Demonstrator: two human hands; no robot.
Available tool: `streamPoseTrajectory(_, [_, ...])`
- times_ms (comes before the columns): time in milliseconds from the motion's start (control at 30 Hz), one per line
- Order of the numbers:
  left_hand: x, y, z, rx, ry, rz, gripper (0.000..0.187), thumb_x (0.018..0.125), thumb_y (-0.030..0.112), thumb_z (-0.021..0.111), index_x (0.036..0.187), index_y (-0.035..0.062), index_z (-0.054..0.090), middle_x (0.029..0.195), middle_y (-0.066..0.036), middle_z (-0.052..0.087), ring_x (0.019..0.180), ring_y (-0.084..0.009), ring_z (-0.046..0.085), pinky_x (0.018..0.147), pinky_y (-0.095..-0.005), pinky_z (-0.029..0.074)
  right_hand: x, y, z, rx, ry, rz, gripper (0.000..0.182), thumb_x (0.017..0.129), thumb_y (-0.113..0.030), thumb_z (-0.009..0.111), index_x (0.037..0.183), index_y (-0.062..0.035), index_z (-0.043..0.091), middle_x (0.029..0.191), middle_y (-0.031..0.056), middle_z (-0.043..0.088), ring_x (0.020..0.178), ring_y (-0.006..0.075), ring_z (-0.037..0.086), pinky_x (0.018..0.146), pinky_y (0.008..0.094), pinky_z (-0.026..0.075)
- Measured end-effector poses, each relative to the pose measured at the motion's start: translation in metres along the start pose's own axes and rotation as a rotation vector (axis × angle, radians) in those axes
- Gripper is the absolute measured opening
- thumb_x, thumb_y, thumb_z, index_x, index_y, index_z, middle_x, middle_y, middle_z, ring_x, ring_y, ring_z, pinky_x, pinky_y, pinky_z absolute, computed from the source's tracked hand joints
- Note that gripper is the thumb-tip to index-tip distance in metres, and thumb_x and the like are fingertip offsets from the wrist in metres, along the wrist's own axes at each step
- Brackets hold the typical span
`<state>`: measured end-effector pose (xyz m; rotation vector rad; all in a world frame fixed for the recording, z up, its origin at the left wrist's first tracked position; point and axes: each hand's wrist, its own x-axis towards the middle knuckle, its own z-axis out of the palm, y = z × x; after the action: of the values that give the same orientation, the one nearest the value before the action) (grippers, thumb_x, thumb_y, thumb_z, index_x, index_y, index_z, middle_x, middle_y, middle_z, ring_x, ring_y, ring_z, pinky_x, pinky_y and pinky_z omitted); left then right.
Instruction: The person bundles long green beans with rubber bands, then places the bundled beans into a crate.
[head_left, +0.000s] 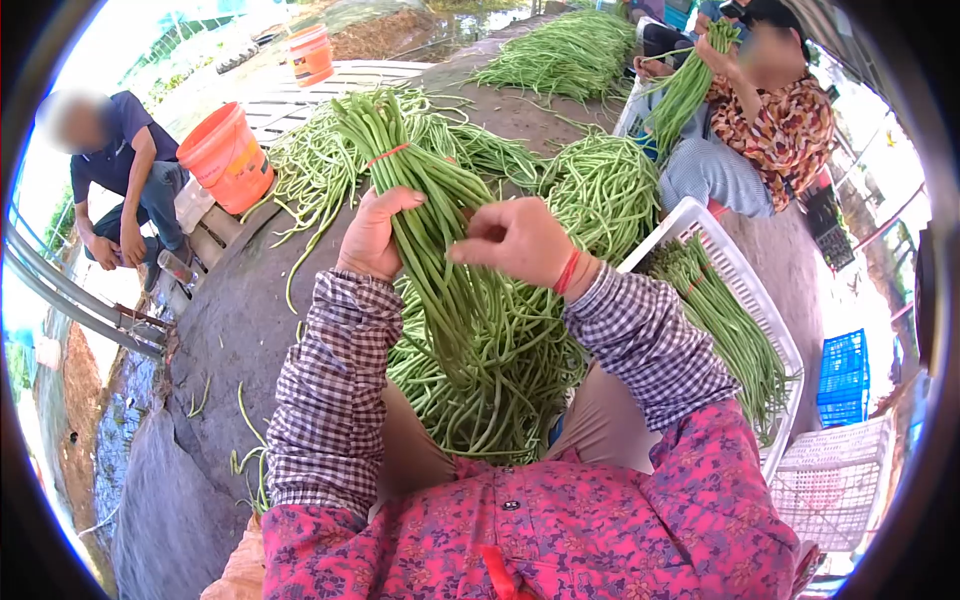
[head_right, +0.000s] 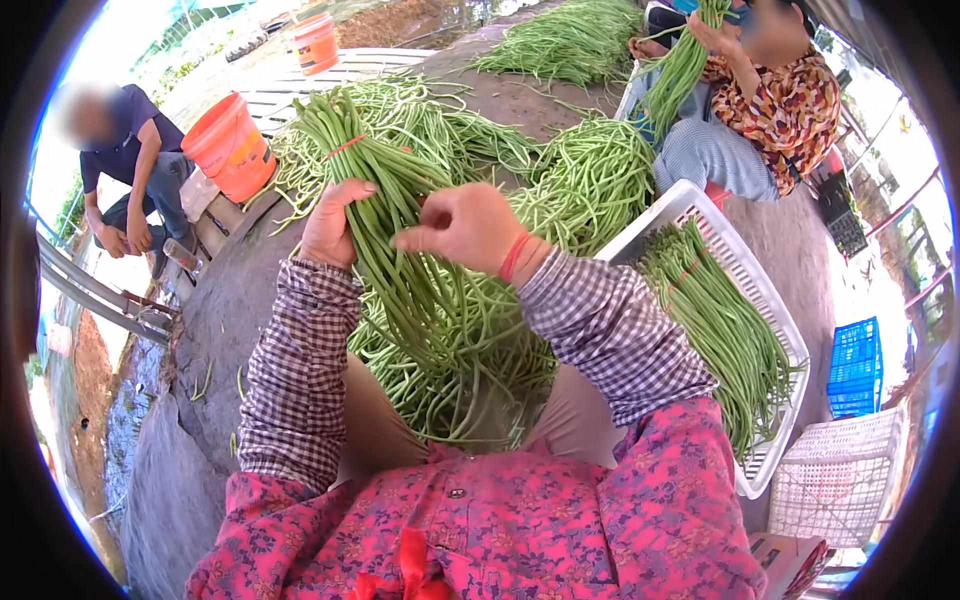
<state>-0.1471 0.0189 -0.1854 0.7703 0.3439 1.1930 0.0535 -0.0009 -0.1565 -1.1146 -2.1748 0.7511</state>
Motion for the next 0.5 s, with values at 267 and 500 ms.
streamPoseTrajectory(267, [0.0, -0.005, -0.007, -0.045, 0.026, -0.026, 0.048, 0.079, 0.004, 0.048, 0.125, -0.0086, 0.042, 0.115, -0.02, 0.057, 0.099, -0.0289, 0.061, 0.087, -0.0393, 0.051, 0.014, 0.034, -0.023, 0.061, 0.042, 0.009, 0.025, 0.072, -0.021, 0.076, 0.08, -0.0003, 0.063, 0.07, 0.004, 0.062, 0.065, 0.0107, 0.055, 0.064, 0.0251, 0.047])
streamPoseTrajectory(500, [0.001, -0.011, -0.008, -0.094, 0.155, -0.042, 0.027, 0.079, 0.001, 0.05, 0.104, -0.0065, 0.054, 0.098, -0.016, 0.062, 0.085, -0.0258, 0.064, 0.079, -0.0372, 0.054, 0.007, 0.022, 0.002, -0.427, 0.346, -0.46, 0.029, 0.07, -0.006, 0.063, 0.098, -0.0098, 0.062, 0.094, 0.0079, 0.057, 0.093, 0.0264, 0.056, 0.089, 0.0378, 0.043])
